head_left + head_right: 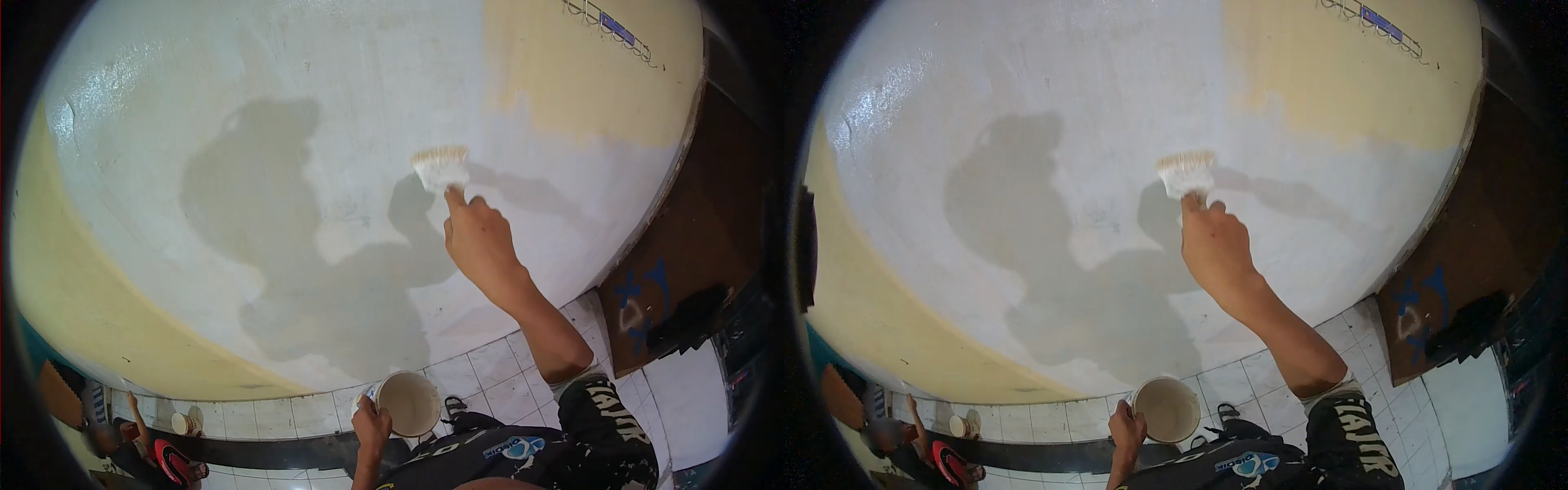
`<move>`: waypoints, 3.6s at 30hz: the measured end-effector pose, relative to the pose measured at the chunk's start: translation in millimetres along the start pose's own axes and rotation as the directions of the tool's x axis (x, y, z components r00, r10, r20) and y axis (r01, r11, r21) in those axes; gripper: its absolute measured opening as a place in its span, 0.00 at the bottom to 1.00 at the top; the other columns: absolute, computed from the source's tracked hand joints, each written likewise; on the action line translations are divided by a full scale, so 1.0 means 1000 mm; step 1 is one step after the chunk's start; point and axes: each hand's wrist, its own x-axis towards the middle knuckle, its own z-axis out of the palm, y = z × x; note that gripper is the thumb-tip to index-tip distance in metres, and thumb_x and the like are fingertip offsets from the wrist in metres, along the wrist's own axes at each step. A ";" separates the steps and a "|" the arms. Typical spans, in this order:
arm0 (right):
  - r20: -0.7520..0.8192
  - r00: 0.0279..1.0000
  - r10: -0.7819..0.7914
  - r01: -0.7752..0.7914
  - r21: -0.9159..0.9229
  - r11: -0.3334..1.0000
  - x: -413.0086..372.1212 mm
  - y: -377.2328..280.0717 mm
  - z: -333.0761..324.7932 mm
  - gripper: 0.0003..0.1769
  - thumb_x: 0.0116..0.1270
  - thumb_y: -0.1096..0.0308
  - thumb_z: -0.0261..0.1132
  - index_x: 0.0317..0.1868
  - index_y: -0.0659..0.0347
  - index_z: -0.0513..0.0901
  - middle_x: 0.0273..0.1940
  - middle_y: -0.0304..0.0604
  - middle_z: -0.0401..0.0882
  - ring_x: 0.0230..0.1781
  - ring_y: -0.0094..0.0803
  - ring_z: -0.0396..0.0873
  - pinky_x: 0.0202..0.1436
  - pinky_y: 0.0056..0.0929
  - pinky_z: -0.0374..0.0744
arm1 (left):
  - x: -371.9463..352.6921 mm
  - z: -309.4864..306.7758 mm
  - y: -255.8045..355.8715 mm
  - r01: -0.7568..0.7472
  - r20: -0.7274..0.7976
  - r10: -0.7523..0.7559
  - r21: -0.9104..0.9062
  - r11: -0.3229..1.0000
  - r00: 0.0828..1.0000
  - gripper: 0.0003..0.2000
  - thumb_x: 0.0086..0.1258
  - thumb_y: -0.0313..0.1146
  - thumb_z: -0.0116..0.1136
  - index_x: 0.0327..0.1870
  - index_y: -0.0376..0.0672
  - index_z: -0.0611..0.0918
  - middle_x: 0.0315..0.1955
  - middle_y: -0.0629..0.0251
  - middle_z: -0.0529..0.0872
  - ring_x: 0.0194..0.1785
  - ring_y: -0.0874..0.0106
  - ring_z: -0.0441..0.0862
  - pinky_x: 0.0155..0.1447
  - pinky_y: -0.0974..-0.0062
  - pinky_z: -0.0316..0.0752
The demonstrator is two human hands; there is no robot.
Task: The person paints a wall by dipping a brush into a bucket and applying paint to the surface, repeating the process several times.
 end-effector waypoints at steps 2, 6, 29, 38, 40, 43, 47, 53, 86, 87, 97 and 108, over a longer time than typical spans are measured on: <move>0.099 0.995 0.009 -0.015 0.052 0.999 -0.009 0.012 0.005 0.18 0.64 0.76 0.60 0.54 0.72 0.79 0.33 0.65 0.82 0.34 0.59 0.84 0.38 0.51 0.83 | 0.001 0.001 0.001 -0.022 0.004 0.022 -0.014 1.000 1.000 0.08 0.56 0.31 0.59 0.29 0.36 0.74 0.20 0.47 0.79 0.26 0.45 0.81 0.33 0.53 0.74; 0.201 0.980 0.000 -0.026 0.125 0.992 0.003 0.014 -0.023 0.13 0.62 0.74 0.60 0.46 0.71 0.82 0.37 0.66 0.84 0.41 0.61 0.84 0.47 0.54 0.82 | 0.002 0.000 0.006 -0.057 0.022 0.059 -0.064 0.996 0.998 0.09 0.57 0.31 0.59 0.30 0.36 0.73 0.19 0.48 0.78 0.24 0.46 0.78 0.32 0.53 0.73; -0.192 0.980 -0.046 0.048 0.009 0.999 -0.002 0.005 0.029 0.25 0.65 0.77 0.58 0.64 0.72 0.72 0.32 0.65 0.79 0.25 0.57 0.83 0.27 0.48 0.82 | -0.020 0.009 -0.008 0.063 -0.028 -0.065 -0.065 0.996 0.997 0.09 0.56 0.31 0.59 0.30 0.35 0.72 0.19 0.48 0.77 0.24 0.47 0.77 0.32 0.54 0.71; 0.069 0.995 0.068 -0.080 0.197 0.977 0.010 0.009 -0.017 0.13 0.65 0.75 0.59 0.48 0.72 0.81 0.39 0.65 0.83 0.42 0.60 0.82 0.47 0.52 0.80 | -0.012 0.000 0.002 0.011 -0.035 -0.013 -0.062 0.998 0.999 0.09 0.57 0.30 0.58 0.28 0.35 0.72 0.18 0.48 0.77 0.23 0.46 0.76 0.31 0.54 0.71; -0.031 0.997 0.069 -0.061 0.203 0.977 0.030 0.001 -0.040 0.16 0.66 0.73 0.59 0.53 0.69 0.82 0.40 0.62 0.84 0.45 0.59 0.82 0.50 0.50 0.79 | -0.012 0.003 0.001 -0.011 -0.050 0.008 -0.062 0.998 0.999 0.09 0.56 0.30 0.58 0.28 0.35 0.72 0.18 0.47 0.76 0.23 0.46 0.76 0.31 0.55 0.71; -0.187 0.982 0.039 -0.002 0.192 0.981 0.054 -0.010 -0.059 0.17 0.66 0.72 0.60 0.54 0.67 0.82 0.38 0.63 0.84 0.44 0.59 0.82 0.51 0.50 0.80 | -0.013 0.007 0.006 0.003 -0.048 -0.006 -0.064 0.998 0.999 0.08 0.57 0.30 0.58 0.28 0.36 0.72 0.19 0.47 0.77 0.23 0.46 0.76 0.31 0.55 0.71; -0.397 0.916 -0.053 0.107 0.113 0.988 0.084 -0.024 -0.092 0.18 0.67 0.71 0.60 0.55 0.67 0.82 0.43 0.62 0.84 0.41 0.58 0.83 0.50 0.49 0.80 | -0.020 0.009 0.007 0.010 -0.050 -0.014 -0.075 0.997 0.999 0.09 0.56 0.30 0.58 0.28 0.36 0.71 0.19 0.47 0.76 0.24 0.46 0.76 0.32 0.55 0.71; -0.469 0.883 -0.030 0.156 0.231 0.960 0.084 -0.058 -0.148 0.19 0.70 0.75 0.58 0.58 0.79 0.78 0.50 0.69 0.83 0.54 0.56 0.83 0.59 0.43 0.80 | -0.030 0.004 0.007 0.084 0.019 -0.083 -0.039 0.996 0.996 0.08 0.57 0.29 0.58 0.31 0.35 0.73 0.21 0.46 0.80 0.28 0.45 0.81 0.35 0.54 0.74; -0.643 0.762 -0.081 0.248 0.175 0.953 0.112 -0.043 -0.144 0.19 0.71 0.74 0.59 0.58 0.77 0.79 0.51 0.67 0.83 0.54 0.53 0.84 0.60 0.41 0.80 | -0.041 -0.002 0.002 0.050 -0.023 -0.051 -0.053 0.997 0.998 0.09 0.57 0.29 0.59 0.31 0.34 0.73 0.21 0.46 0.80 0.27 0.46 0.81 0.35 0.53 0.74; -0.644 0.760 -0.081 0.249 0.175 0.953 0.113 -0.041 -0.144 0.19 0.71 0.74 0.59 0.58 0.77 0.79 0.51 0.67 0.83 0.54 0.53 0.84 0.60 0.41 0.80 | -0.042 -0.002 0.000 0.056 -0.011 -0.056 -0.043 0.998 0.998 0.09 0.57 0.30 0.59 0.31 0.35 0.73 0.21 0.46 0.80 0.27 0.46 0.81 0.35 0.53 0.74; -0.181 0.978 -0.104 0.103 -0.013 0.995 -0.001 0.012 0.020 0.28 0.59 0.79 0.60 0.63 0.70 0.73 0.37 0.66 0.79 0.27 0.57 0.83 0.30 0.50 0.83 | -0.044 0.001 -0.010 0.018 -0.046 -0.019 -0.021 1.000 0.999 0.08 0.57 0.30 0.58 0.30 0.36 0.73 0.19 0.48 0.78 0.25 0.44 0.78 0.32 0.53 0.73; 0.181 0.964 0.193 -0.223 0.163 0.961 -0.030 0.104 0.014 0.12 0.63 0.72 0.59 0.41 0.66 0.86 0.40 0.64 0.84 0.44 0.61 0.83 0.51 0.53 0.81 | -0.041 0.003 0.007 -0.030 0.018 0.030 -0.016 0.999 0.999 0.09 0.57 0.30 0.58 0.32 0.34 0.75 0.22 0.45 0.82 0.28 0.43 0.82 0.35 0.53 0.75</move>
